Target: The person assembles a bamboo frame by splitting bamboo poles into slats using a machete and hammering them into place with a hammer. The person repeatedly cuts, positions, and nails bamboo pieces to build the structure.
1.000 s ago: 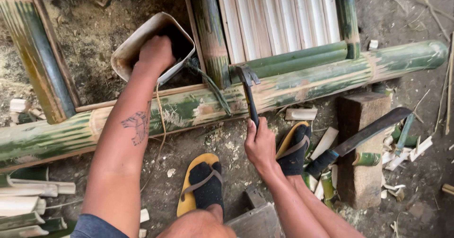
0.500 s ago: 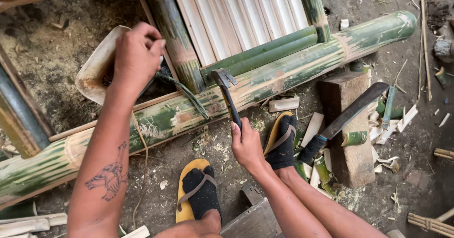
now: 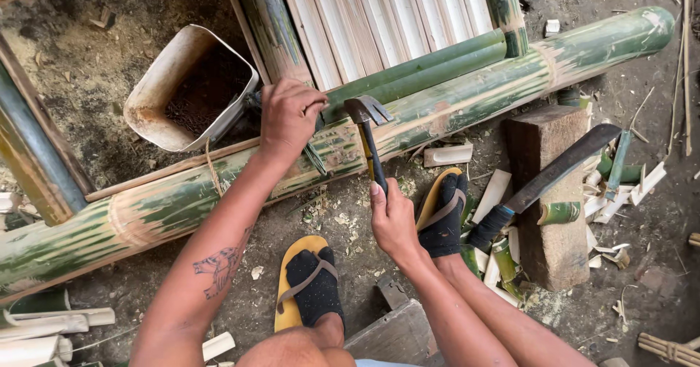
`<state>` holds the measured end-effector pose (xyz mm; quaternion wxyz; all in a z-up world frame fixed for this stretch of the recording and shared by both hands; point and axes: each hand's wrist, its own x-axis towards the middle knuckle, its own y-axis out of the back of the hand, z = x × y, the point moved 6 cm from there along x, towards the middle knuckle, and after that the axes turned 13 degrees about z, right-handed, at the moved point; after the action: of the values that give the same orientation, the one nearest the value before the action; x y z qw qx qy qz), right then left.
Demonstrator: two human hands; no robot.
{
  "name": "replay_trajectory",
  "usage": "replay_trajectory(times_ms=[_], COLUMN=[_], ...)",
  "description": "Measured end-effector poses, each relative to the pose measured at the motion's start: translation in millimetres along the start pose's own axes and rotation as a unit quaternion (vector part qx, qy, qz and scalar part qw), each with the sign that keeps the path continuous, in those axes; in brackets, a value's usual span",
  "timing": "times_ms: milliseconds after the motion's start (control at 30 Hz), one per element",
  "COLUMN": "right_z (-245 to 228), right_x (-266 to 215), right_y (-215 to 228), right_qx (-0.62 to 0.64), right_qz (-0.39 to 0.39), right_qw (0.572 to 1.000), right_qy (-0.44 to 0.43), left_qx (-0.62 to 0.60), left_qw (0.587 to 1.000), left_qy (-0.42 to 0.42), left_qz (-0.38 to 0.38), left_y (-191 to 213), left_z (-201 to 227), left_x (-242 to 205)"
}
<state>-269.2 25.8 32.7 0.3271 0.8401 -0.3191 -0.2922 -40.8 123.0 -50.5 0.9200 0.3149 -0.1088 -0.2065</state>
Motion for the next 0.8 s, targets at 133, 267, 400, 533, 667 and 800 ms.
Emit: replay_trajectory(times_ms=[133, 267, 400, 533, 667, 800], right_z=[12, 10, -6, -9, -24, -25], right_x=[-4, -9, -12, -7, -8, -7], right_y=[-2, 0, -3, -6, 6, 8], right_qx=[0.071, 0.173, 0.131, 0.054, 0.096, 0.096], right_qz=[-0.012, -0.011, 0.002, -0.025, 0.02, 0.014], right_qw=[0.997, 0.983, 0.991, 0.998, 0.993, 0.994], right_qy=[-0.04, -0.055, 0.034, 0.023, 0.066, 0.051], left_qx=[-0.007, -0.031, -0.04, -0.035, -0.038, -0.022], left_qw=[0.997, 0.998, 0.998, 0.999, 0.998, 0.999], left_qy=[-0.064, -0.049, -0.032, -0.03, -0.047, -0.025], left_qz=[0.047, 0.038, 0.023, 0.013, 0.027, 0.017], left_y=[4, 5, 8, 5, 5, 0], left_z=[6, 10, 9, 9, 8, 5], left_x=[-6, -7, -7, -6, -5, -7])
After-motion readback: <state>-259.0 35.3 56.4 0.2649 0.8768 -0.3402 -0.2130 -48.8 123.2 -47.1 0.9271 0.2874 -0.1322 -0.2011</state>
